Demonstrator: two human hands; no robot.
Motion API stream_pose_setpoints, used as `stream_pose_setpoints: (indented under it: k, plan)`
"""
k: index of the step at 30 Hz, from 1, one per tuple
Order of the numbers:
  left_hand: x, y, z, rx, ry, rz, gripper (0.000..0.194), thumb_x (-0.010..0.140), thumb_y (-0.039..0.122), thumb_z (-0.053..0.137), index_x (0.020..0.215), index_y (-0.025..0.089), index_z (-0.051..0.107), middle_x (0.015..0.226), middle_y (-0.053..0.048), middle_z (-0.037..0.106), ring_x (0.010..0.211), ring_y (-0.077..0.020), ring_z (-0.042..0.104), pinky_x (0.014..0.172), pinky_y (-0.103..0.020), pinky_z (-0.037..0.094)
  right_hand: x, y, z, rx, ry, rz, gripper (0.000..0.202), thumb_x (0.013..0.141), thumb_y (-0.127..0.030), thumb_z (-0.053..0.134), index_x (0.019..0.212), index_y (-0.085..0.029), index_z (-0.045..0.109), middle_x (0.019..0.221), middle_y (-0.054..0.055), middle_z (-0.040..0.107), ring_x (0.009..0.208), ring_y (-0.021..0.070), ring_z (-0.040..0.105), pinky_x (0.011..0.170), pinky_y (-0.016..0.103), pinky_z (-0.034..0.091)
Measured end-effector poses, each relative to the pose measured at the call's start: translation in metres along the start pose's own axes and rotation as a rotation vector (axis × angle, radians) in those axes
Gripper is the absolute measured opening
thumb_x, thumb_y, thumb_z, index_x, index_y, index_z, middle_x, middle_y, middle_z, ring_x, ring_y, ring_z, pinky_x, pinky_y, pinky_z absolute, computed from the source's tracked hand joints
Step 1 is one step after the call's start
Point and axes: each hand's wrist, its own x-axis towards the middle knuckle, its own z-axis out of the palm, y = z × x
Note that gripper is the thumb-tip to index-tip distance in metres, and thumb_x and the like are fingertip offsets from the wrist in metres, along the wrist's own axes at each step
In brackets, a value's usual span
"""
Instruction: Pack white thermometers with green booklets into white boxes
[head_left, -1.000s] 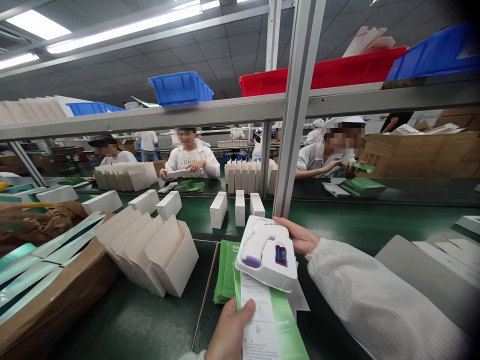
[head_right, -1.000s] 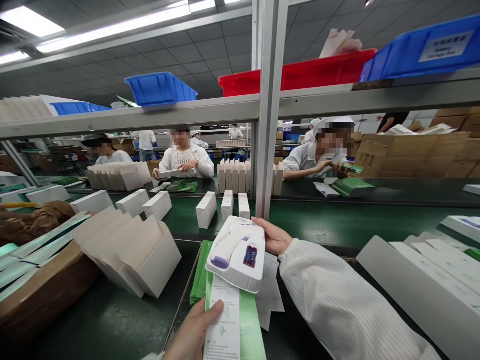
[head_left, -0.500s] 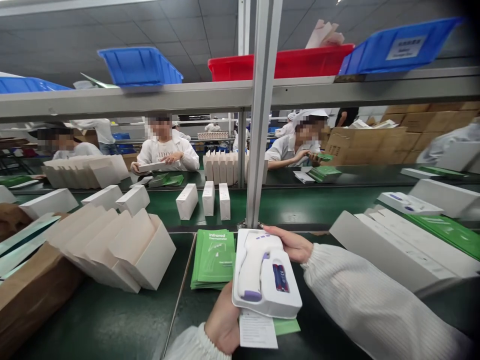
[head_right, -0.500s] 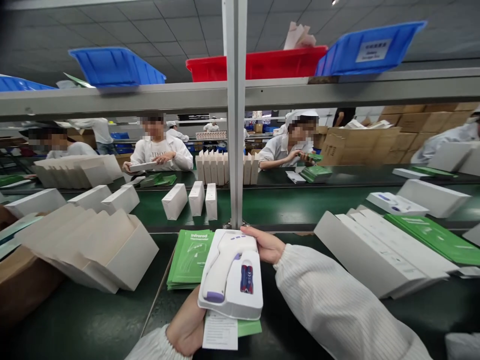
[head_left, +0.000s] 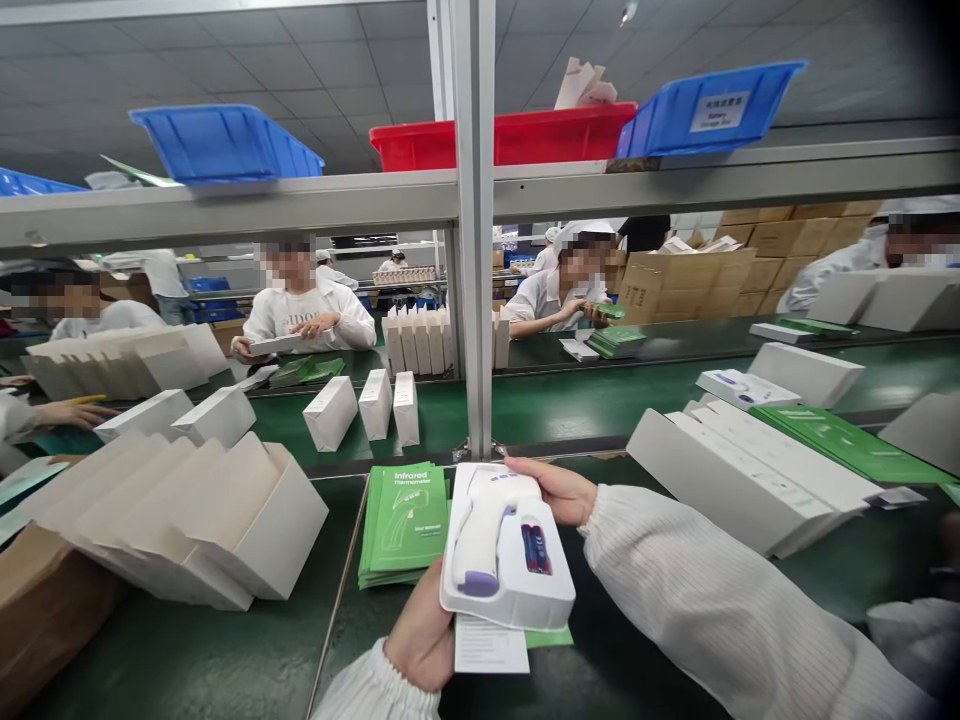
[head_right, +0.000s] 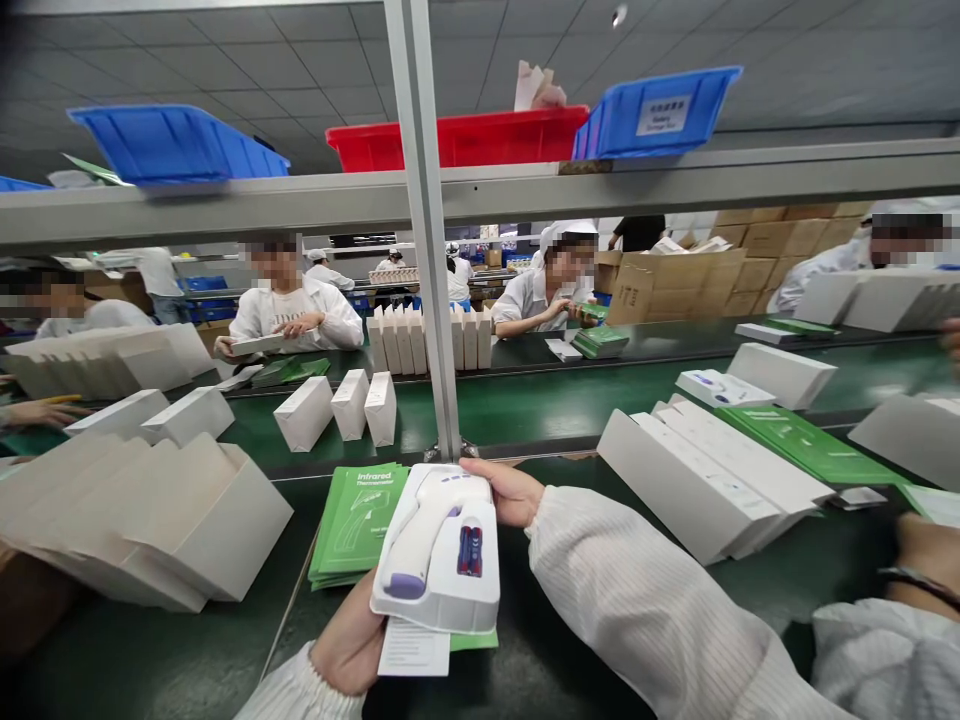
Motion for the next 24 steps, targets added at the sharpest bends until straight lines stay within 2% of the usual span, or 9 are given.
stream_pose_setpoints:
  k: [3, 7, 15, 20, 24]
  plan:
    - [0.005, -0.002, -0.005, -0.039, -0.031, -0.027, 0.041, 0.082, 0.013, 0.043, 0.123, 0.016, 0.045, 0.101, -0.008, 0.067, 0.098, -0.0209, 0.059, 0.094, -0.036, 0.036, 0.0, 0.002, -0.003, -0.028, 0.02, -0.026, 0.018, 0.087, -0.018, 0.044, 0.094, -0.005, 0.054, 0.064, 0.005, 0.066, 0.063, 0.0138, 0.065, 0.068, 0.025, 0.051]
    - [0.012, -0.005, -0.013, -0.102, -0.066, -0.082, 0.04, 0.085, 0.026, 0.038, 0.121, 0.011, 0.047, 0.1, -0.011, 0.067, 0.099, -0.0233, 0.058, 0.094, -0.037, 0.035, 0.004, 0.002, -0.009, -0.054, -0.008, -0.048, 0.018, 0.087, -0.017, 0.044, 0.094, -0.005, 0.055, 0.066, 0.006, 0.067, 0.064, 0.0139, 0.065, 0.071, 0.026, 0.05]
    - [0.015, -0.007, -0.01, -0.178, -0.063, -0.03, 0.04, 0.086, 0.031, 0.035, 0.114, 0.011, 0.055, 0.091, -0.009, 0.07, 0.104, -0.0218, 0.055, 0.098, -0.035, 0.03, 0.007, 0.002, -0.018, -0.029, -0.02, -0.039, 0.02, 0.086, -0.019, 0.045, 0.095, -0.004, 0.055, 0.074, 0.009, 0.068, 0.068, 0.0146, 0.065, 0.077, 0.028, 0.047]
    - [0.019, -0.011, -0.012, -0.239, -0.123, -0.042, 0.048, 0.085, 0.042, 0.032, 0.099, 0.011, 0.065, 0.093, -0.01, 0.07, 0.108, -0.0259, 0.051, 0.1, -0.039, 0.026, 0.009, 0.004, -0.021, -0.021, -0.018, -0.039, 0.02, 0.086, -0.019, 0.045, 0.092, -0.004, 0.056, 0.072, 0.008, 0.068, 0.067, 0.0149, 0.065, 0.077, 0.029, 0.047]
    - [0.025, -0.011, -0.026, -0.218, -0.194, -0.103, 0.058, 0.083, 0.05, 0.027, 0.102, 0.009, 0.064, 0.103, -0.013, 0.066, 0.112, -0.0274, 0.048, 0.101, -0.04, 0.023, 0.012, 0.005, -0.025, -0.023, -0.03, -0.058, 0.016, 0.085, -0.018, 0.047, 0.088, -0.006, 0.057, 0.068, 0.007, 0.067, 0.068, 0.0151, 0.065, 0.077, 0.03, 0.047]
